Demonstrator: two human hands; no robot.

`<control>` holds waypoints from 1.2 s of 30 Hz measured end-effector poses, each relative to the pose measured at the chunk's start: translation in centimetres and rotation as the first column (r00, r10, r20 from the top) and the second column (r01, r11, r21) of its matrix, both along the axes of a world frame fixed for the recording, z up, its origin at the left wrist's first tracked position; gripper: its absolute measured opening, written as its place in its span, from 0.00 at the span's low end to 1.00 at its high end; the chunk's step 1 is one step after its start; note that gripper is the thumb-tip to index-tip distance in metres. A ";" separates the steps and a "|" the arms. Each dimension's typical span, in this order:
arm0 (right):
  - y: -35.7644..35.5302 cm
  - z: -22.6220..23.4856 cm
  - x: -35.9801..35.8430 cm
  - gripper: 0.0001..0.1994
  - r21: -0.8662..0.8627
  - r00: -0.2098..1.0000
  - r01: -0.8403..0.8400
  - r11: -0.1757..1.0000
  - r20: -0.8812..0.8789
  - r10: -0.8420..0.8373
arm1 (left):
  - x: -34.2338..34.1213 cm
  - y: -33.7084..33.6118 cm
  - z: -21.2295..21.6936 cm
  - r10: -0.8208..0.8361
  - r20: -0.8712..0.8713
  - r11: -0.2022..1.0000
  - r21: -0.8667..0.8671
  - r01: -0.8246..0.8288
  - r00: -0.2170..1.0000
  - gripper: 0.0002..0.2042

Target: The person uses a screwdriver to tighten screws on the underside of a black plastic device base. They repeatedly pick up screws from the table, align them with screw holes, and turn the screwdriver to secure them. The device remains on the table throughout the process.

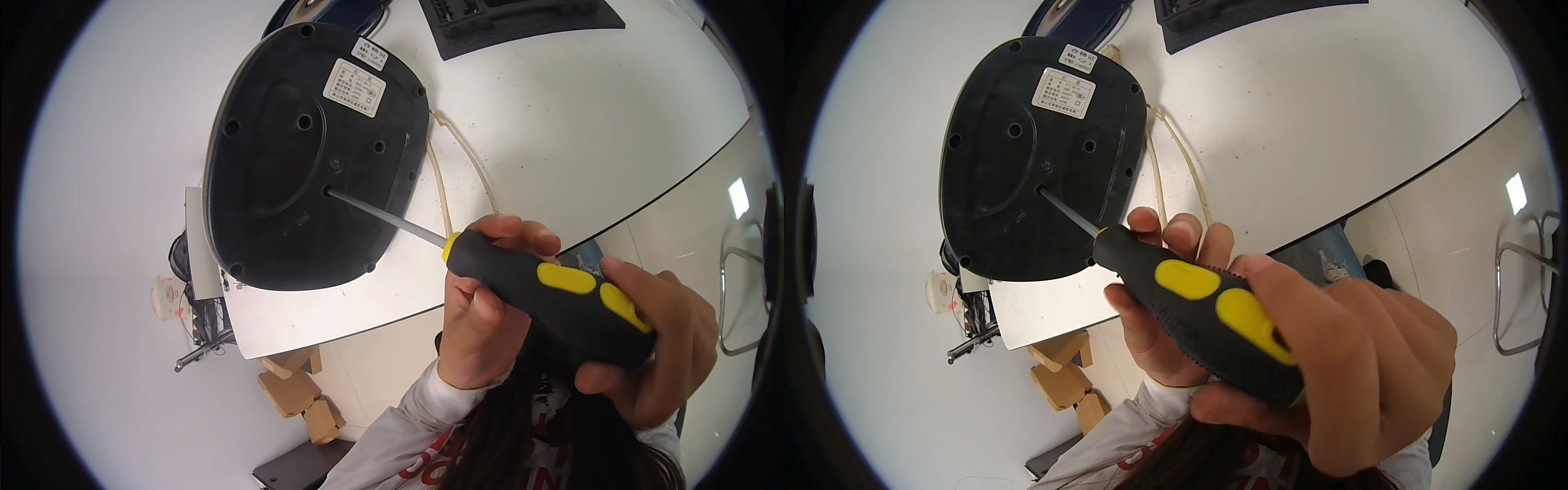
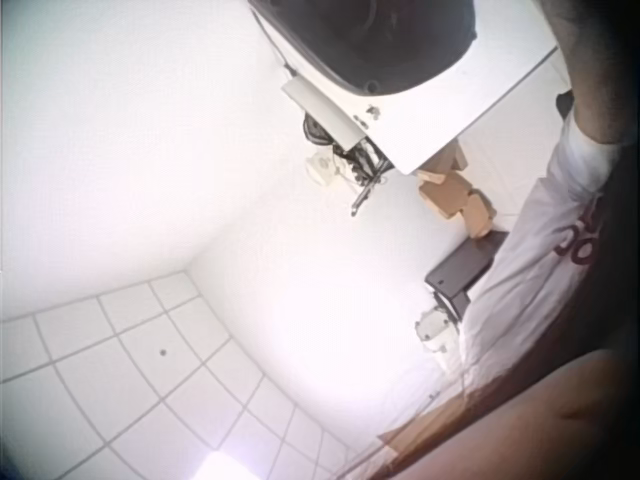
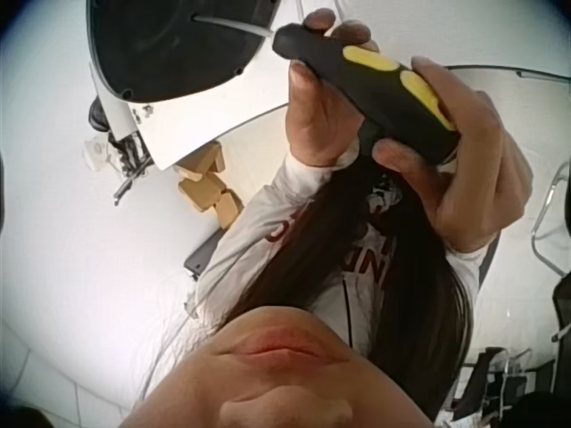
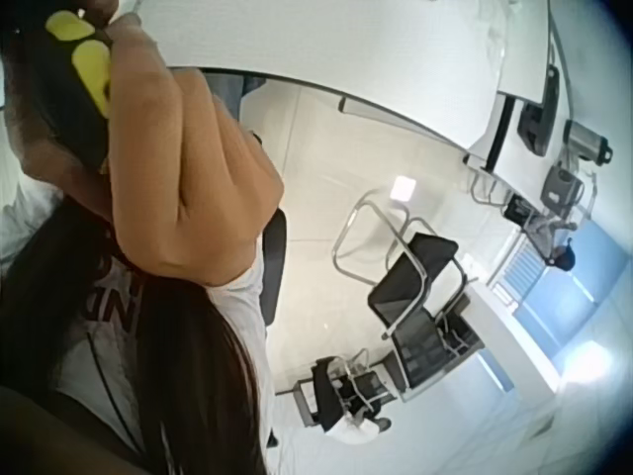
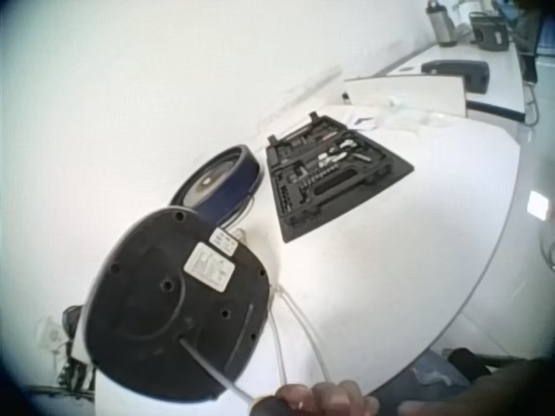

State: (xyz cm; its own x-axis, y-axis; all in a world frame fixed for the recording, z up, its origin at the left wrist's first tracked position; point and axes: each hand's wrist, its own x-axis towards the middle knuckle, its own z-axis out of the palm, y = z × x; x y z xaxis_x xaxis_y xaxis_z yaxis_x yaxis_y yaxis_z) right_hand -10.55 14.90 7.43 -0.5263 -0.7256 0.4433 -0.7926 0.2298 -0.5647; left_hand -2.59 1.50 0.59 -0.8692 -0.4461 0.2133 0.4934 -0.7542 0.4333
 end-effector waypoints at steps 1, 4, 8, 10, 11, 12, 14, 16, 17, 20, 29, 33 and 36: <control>-0.1 0.3 -0.3 0.33 0.033 0.999 -0.040 0.999 0.012 0.040 | 0.1 -0.1 -0.1 -0.019 -0.007 1.000 0.010 0.019 1.000 0.26; -0.2 -0.3 -0.9 0.31 -0.036 0.998 -0.060 0.998 0.008 0.060 | 0.2 -0.2 -0.4 -0.044 0.000 0.999 0.007 0.044 0.999 0.24; -1.1 -1.7 -0.2 0.28 -0.199 0.995 -0.049 0.979 -0.100 0.030 | 0.3 -0.2 -0.9 -0.061 -0.023 0.997 0.052 0.062 0.998 0.24; -0.6 -1.0 -0.1 0.27 -0.125 0.998 -0.059 0.990 -0.009 0.059 | 0.3 -0.3 -0.9 -0.083 -0.081 0.992 0.093 0.091 0.993 0.24; -0.3 -0.6 -0.1 0.27 -0.087 0.997 -0.065 0.994 0.036 0.068 | 0.4 -0.2 -0.6 -0.084 -0.088 0.989 0.113 0.094 0.993 0.24; 0.0 0.1 0.1 0.26 -0.012 0.991 -0.066 0.998 0.115 0.067 | 0.5 -0.3 -0.4 -0.085 -0.096 0.986 0.132 0.098 0.992 0.25; 0.0 0.5 0.0 0.27 -0.037 0.987 -0.045 0.998 0.150 0.050 | 0.3 0.0 -0.1 -0.080 -0.115 0.985 0.143 0.096 0.990 0.25; -1.1 0.1 0.1 0.27 -0.162 0.986 0.000 0.987 0.164 0.027 | 0.3 0.0 0.0 -0.077 -0.130 0.984 0.148 0.096 0.989 0.25; -1.4 -0.1 0.1 0.28 -0.202 0.989 0.002 0.979 0.143 0.028 | 0.3 -0.1 -0.1 -0.068 -0.136 0.985 0.148 0.088 0.988 0.25; -1.6 -0.5 0.2 0.29 -0.170 0.998 -0.044 0.984 0.046 0.052 | 0.5 -0.3 -0.8 -0.062 -0.161 0.987 0.135 0.084 0.985 0.25; -1.7 0.0 0.6 0.25 -0.199 1.000 -0.004 0.980 0.023 0.009 | 0.6 -0.2 0.2 -0.113 -0.079 0.978 0.167 0.125 0.990 0.24; -1.8 -0.4 0.6 0.25 -0.169 0.985 -0.008 0.986 -0.174 -0.022 | 1.2 -0.3 1.0 -0.075 0.130 0.992 0.109 0.061 0.989 0.24; -0.9 -0.7 0.6 0.32 -0.071 0.997 0.069 0.995 -0.037 -0.072 | 1.8 -0.4 1.1 0.097 0.304 0.981 -0.190 -0.040 0.948 0.22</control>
